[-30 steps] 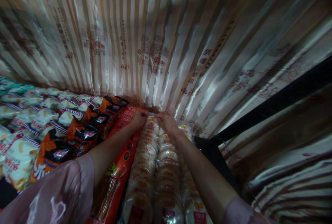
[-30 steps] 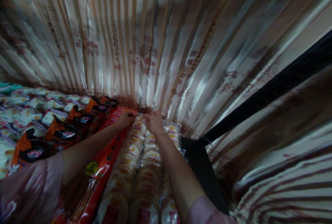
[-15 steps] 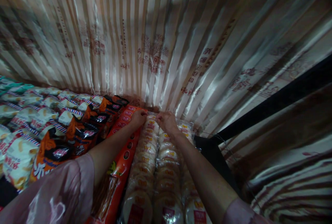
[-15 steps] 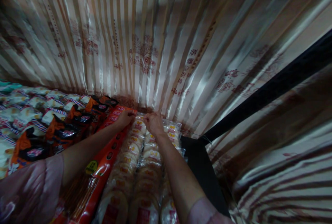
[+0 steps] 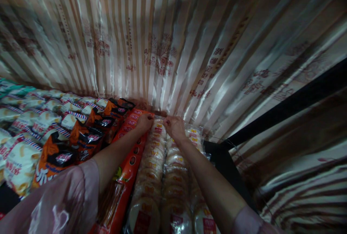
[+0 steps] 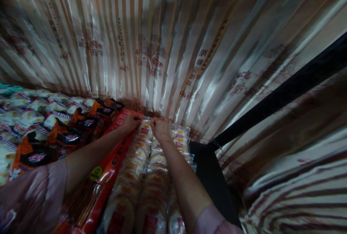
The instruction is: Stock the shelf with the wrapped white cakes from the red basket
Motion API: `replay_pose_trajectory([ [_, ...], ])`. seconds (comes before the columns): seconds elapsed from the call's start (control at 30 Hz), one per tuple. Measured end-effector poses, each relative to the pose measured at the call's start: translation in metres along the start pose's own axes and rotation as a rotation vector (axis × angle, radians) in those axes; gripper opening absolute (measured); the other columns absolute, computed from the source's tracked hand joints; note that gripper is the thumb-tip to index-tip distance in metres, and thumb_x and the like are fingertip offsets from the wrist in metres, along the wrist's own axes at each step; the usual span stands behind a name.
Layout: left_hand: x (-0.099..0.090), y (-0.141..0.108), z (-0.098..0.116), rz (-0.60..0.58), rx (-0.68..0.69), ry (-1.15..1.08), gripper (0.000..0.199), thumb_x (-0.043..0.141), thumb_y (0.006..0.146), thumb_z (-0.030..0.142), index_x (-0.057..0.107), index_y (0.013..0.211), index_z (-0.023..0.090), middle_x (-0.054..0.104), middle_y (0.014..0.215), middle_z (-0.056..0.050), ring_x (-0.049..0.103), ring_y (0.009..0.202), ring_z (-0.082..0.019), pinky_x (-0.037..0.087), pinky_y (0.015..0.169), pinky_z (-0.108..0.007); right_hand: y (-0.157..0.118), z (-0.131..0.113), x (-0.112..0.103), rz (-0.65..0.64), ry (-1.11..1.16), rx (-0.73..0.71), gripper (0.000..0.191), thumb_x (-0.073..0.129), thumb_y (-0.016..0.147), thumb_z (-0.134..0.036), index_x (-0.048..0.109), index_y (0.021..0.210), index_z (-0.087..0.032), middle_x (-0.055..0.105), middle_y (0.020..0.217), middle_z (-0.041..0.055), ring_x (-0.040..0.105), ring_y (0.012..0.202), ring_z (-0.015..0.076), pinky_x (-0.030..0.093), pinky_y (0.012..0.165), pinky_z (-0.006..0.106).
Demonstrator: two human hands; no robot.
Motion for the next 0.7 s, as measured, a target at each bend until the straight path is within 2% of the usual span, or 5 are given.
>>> replay_pose_trajectory([
  [0.17,-0.002,0.001,0.001,0.039,0.002,0.015,0.016,0.057,0.071,0.010,0.070,0.080,0.014,0.068,0.070,-0.001,0.059,0.065,-0.011,0.045,0.061,-0.019,0.000,0.000,0.001,0.014,0.020,-0.004,0.014,0.054,0.080,-0.025,0.067,0.076,-0.021,0.068,0.078,0.0027,0.057,0.078,0.0152,0.035,0.082,0.028],
  [0.3,-0.003,-0.003,0.006,0.017,0.008,0.045,0.015,0.058,0.075,0.016,0.070,0.084,0.015,0.070,0.075,-0.002,0.061,0.072,-0.013,0.045,0.065,-0.020,-0.001,-0.002,0.000,0.000,0.021,-0.025,0.013,0.055,0.081,-0.025,0.067,0.078,-0.021,0.068,0.079,0.0029,0.057,0.079,0.0152,0.035,0.082,0.028],
  [0.47,-0.013,-0.015,0.013,-0.001,-0.041,0.288,0.024,0.050,0.083,0.029,0.067,0.091,0.014,0.070,0.092,-0.010,0.063,0.087,-0.018,0.046,0.072,-0.024,-0.002,-0.004,0.000,-0.024,-0.033,-0.013,0.015,0.053,0.082,-0.027,0.067,0.080,-0.022,0.068,0.083,0.0042,0.056,0.086,0.0174,0.034,0.083,0.029],
  [0.57,-0.014,-0.021,0.013,-0.078,-0.084,0.425,0.029,0.046,0.084,0.030,0.066,0.095,0.013,0.069,0.098,-0.015,0.063,0.093,-0.022,0.045,0.073,-0.026,-0.002,-0.004,0.001,-0.039,-0.049,0.010,0.016,0.052,0.083,-0.028,0.067,0.081,-0.022,0.068,0.084,0.0046,0.056,0.086,0.0179,0.034,0.083,0.030],
  [0.7,-0.009,-0.024,0.017,-0.191,-0.064,0.462,0.028,0.054,0.076,0.033,0.067,0.089,0.012,0.070,0.090,-0.015,0.064,0.089,-0.025,0.046,0.070,-0.027,-0.002,-0.005,0.001,-0.044,-0.056,0.022,0.017,0.052,0.083,-0.028,0.068,0.083,-0.022,0.069,0.086,0.0051,0.056,0.087,0.0182,0.034,0.083,0.030],
])
Point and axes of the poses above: each hand's wrist, its own y-axis towards the middle knuckle, its own x-axis out of the palm, z = x × y, the point moved 9 cm from there along y, towards the middle knuckle
